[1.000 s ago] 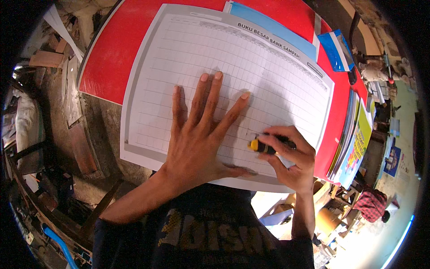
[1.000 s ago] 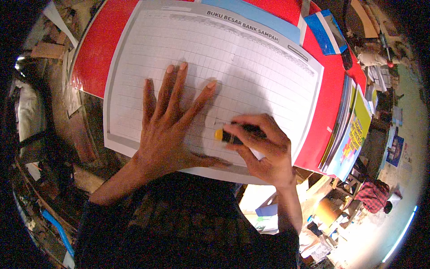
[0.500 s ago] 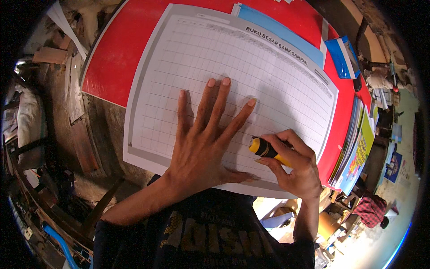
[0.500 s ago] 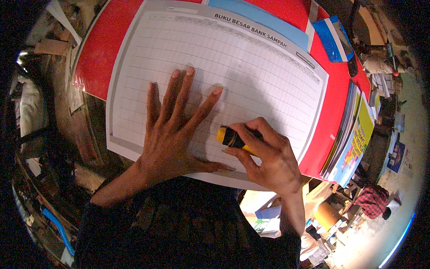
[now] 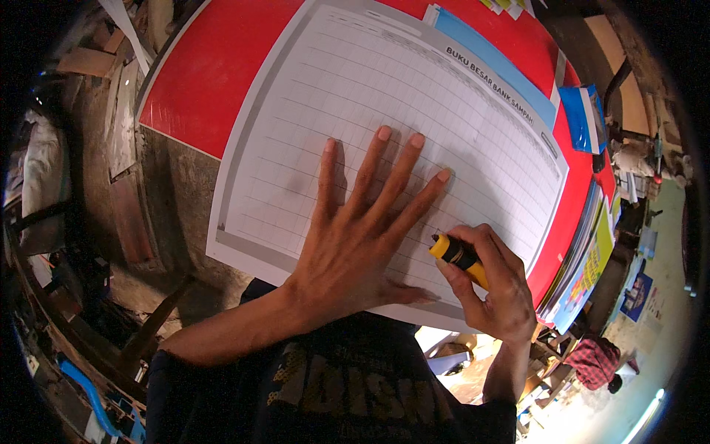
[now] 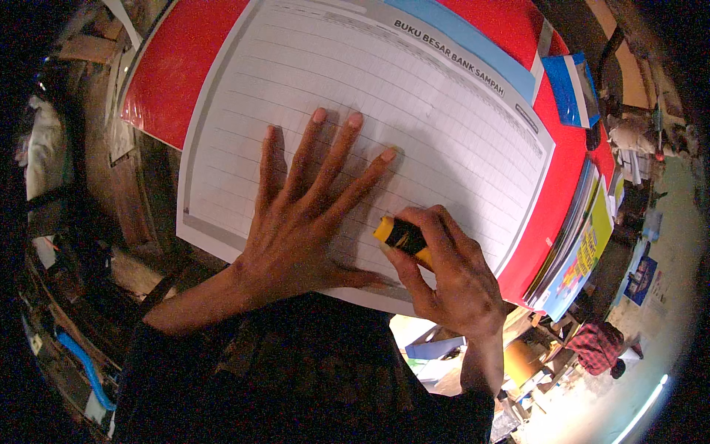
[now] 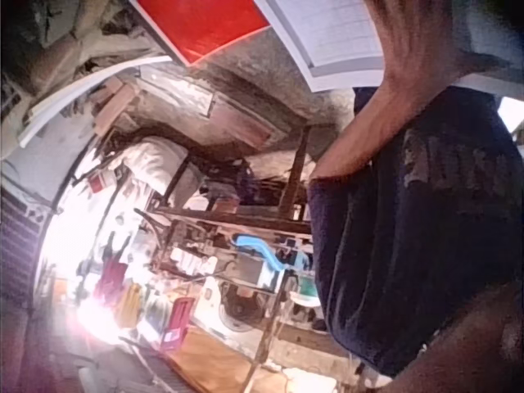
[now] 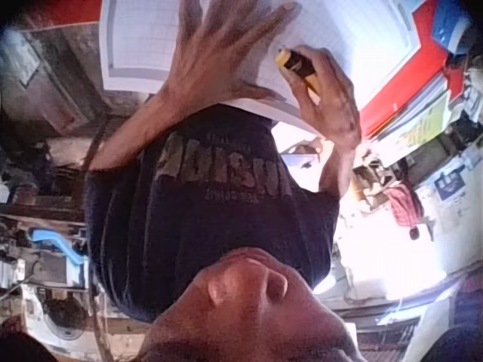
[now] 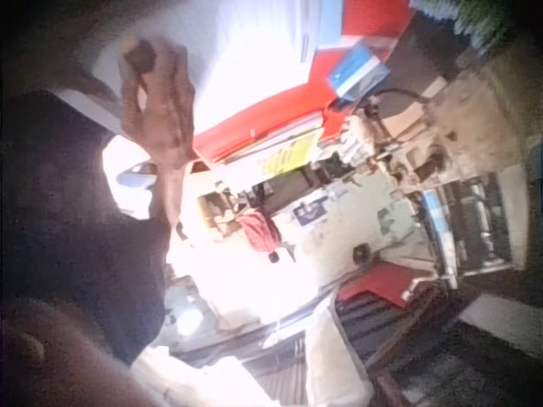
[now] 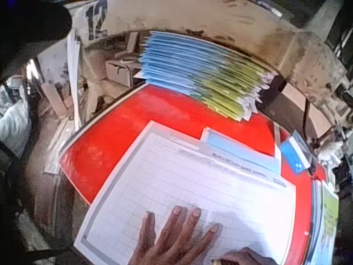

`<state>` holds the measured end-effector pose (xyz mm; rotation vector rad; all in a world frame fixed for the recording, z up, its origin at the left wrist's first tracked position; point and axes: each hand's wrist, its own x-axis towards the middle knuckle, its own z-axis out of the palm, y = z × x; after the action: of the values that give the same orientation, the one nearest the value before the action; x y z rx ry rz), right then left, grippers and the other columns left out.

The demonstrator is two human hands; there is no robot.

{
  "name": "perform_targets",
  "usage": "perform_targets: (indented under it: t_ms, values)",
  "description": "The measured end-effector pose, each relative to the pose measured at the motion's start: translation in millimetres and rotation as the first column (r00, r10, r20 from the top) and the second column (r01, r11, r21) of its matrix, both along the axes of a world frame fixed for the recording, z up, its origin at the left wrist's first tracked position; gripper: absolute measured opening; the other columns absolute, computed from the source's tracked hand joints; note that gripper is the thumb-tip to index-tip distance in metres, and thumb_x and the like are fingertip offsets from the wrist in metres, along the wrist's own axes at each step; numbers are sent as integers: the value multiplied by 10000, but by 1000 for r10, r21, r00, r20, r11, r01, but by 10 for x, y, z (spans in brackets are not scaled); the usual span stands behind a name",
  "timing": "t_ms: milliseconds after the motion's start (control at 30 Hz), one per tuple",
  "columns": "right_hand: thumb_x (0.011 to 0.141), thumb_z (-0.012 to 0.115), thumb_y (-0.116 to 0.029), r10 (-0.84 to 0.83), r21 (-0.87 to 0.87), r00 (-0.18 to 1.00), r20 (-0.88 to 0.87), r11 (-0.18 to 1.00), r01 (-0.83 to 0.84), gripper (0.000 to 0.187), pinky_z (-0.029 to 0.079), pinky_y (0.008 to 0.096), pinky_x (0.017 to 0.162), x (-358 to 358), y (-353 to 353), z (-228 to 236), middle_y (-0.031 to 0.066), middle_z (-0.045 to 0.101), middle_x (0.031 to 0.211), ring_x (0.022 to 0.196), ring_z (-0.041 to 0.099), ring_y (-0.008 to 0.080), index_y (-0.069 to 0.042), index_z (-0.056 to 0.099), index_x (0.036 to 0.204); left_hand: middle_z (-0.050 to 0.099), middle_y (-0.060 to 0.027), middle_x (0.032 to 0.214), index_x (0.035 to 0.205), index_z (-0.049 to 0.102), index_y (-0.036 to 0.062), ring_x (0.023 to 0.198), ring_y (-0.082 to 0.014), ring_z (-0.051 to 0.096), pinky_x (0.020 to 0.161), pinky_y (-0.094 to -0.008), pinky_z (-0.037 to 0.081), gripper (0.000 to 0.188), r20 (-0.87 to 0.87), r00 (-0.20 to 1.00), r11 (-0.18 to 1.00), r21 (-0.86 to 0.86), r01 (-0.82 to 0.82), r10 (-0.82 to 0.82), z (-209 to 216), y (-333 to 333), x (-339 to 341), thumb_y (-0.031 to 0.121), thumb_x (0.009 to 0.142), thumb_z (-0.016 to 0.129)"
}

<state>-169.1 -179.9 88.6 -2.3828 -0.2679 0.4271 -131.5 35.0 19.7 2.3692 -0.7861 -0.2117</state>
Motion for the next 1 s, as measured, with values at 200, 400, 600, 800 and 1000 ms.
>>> perform_targets:
  t_ms: [200,400,600,800,1000]
  values:
    - [823,843,-93,-63,18,993,105,998,62,372,578,410,746,-48,19,-98,158,652,984,892,706,329,-20,635,1122,162,-124,1724,1640,235,93,1594,-366,109,1236,-717,9,1523,21,992,992,-7,128,-128,-10,-22,69,844,444,803]
    - [701,932,-99,-85,103,941,328,993,54,416,600,340,690,-110,-42,-290,104,692,936,796,730,233,-37,726,1057,181,-139,1715,1633,239,61,1595,-357,122,1233,-719,24,1583,4,987,982,99,161,-162,107,-11,86,795,360,827]
    - [643,948,-75,-62,173,907,417,985,-12,452,591,327,638,-144,-125,-442,88,705,924,742,717,203,-46,753,1049,200,-167,1699,1625,253,35,1578,-365,162,1240,-732,75,1574,49,984,970,187,157,-169,137,-51,91,724,369,905]
    - [641,947,-72,50,129,855,516,982,-135,428,583,331,626,-122,-171,-469,98,709,941,736,707,209,-17,766,1025,171,-164,1708,1631,221,30,1591,-356,122,1239,-732,53,1626,7,987,969,192,158,-162,173,-69,100,744,335,896]
    - [743,893,-73,-116,188,759,641,982,-9,397,571,306,678,-235,-329,-492,121,710,953,786,703,200,15,725,1091,92,-254,1702,1624,146,-34,1587,-422,73,1230,-731,16,1636,-32,982,975,112,191,-189,222,38,80,761,400,885]
